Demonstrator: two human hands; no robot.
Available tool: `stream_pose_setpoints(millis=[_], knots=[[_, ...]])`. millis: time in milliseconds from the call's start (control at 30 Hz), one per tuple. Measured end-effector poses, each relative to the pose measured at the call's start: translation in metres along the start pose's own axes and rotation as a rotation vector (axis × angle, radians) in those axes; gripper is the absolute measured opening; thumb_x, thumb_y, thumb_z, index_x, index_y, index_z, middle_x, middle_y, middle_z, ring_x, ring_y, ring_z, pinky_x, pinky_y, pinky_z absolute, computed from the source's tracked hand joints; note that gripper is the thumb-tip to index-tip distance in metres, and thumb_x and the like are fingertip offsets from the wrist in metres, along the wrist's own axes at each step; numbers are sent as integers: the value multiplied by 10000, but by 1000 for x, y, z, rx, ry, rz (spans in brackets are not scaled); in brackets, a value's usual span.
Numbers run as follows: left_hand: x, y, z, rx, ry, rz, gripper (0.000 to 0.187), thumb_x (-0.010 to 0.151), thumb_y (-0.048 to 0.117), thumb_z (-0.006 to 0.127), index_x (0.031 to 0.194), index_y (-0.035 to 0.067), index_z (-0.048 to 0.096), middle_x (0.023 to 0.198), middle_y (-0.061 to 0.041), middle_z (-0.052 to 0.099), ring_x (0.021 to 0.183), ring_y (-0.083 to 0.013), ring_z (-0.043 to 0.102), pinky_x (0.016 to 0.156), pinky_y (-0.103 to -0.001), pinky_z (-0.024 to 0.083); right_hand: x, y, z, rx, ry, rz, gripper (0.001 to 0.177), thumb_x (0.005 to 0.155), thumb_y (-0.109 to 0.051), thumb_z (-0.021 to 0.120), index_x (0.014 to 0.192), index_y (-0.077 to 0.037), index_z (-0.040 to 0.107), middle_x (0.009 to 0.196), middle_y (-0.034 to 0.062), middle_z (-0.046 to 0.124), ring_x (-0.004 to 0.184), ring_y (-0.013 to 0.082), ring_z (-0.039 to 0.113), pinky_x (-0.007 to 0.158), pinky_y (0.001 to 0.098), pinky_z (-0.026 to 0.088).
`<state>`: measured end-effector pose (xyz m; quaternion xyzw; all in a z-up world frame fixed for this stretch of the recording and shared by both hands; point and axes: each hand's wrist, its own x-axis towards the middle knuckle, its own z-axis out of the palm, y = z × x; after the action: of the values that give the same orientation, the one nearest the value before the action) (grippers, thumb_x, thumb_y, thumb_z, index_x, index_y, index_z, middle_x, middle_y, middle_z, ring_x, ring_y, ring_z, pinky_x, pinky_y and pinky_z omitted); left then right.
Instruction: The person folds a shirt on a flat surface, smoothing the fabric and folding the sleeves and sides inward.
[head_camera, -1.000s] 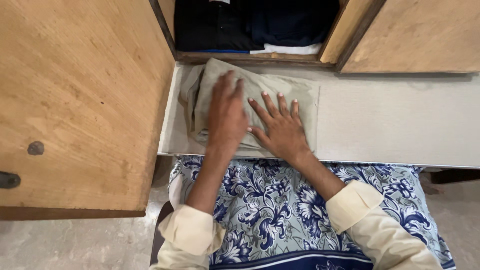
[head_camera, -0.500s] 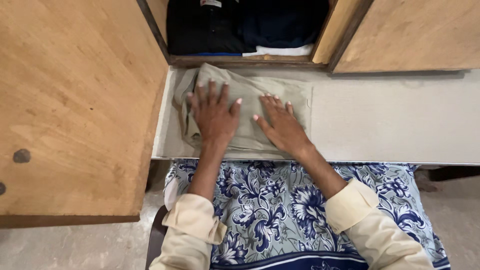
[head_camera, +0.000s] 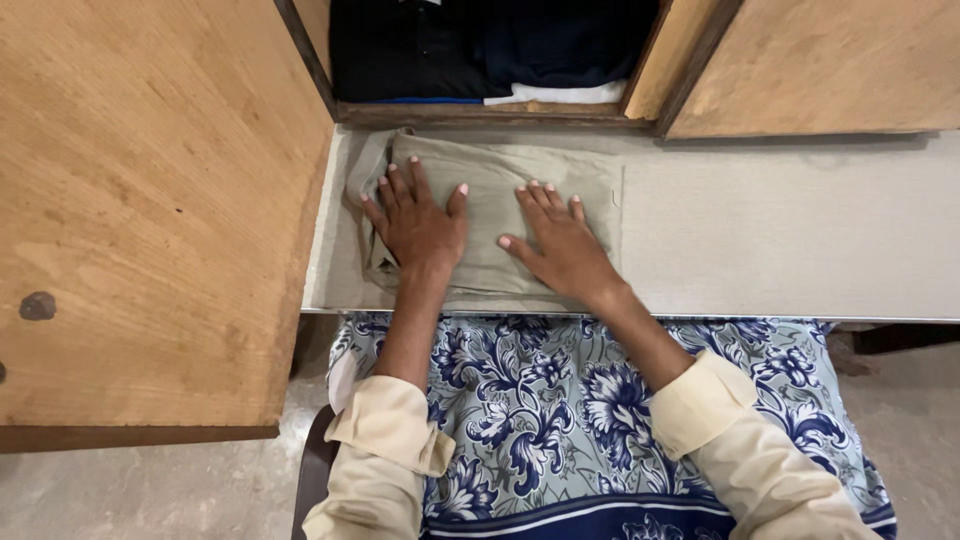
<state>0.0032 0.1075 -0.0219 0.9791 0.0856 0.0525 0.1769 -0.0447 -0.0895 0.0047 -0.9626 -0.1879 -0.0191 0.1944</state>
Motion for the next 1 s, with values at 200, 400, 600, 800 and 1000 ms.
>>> stream_pose_setpoints(millis=[200, 400, 600, 800, 1000], knots=[[-20, 21, -8, 106, 96, 234, 688, 1091, 469, 438, 1599, 29, 289, 1693, -166, 276, 1625, -338, 188, 1333, -522, 58, -4, 11, -36, 420, 277, 345, 563, 903, -223, 632, 1431, -43, 563, 1449, 179, 610, 1244, 318, 655, 1065, 420, 541], [-23, 62, 11, -280, 40, 425, 740, 1037, 490, 417, 1585, 21, 252, 1669, -194, 232, 1567, -345, 165, 1262, -506, 57, -9, 83, -28, -141, 426, 416, 694, 916, -342, 817, 1268, 201, 564, 1102, 400, 643, 973, 494, 650, 815, 509, 543], [-32, 61, 11, -54, -26, 372, 758, 1034, 549, 380, 1563, 12, 303, 1643, -264, 234, 1550, -386, 168, 1267, -490, 90, -2, 88, -31, 309, 127, 657, 718, 850, -445, 826, 1199, 149, 626, 863, 290, 753, 795, 346, 750, 747, 425, 577], [-34, 61, 12, -185, 71, 391, 719, 1036, 509, 404, 1555, 14, 351, 1629, -257, 304, 1539, -391, 230, 1265, -496, 128, 6, 80, -49, 1249, 220, 567, 402, 859, -154, 760, 1125, 121, 640, 991, 165, 755, 834, 237, 760, 716, 307, 621], [-35, 70, 27, -461, 75, 492, 680, 1068, 495, 376, 1584, 51, 368, 1634, -241, 362, 1546, -417, 271, 1274, -516, 166, -7, 59, -82, 1353, 366, 418, 318, 900, -60, 694, 1168, 104, 641, 1042, 171, 733, 874, 229, 741, 779, 298, 606]])
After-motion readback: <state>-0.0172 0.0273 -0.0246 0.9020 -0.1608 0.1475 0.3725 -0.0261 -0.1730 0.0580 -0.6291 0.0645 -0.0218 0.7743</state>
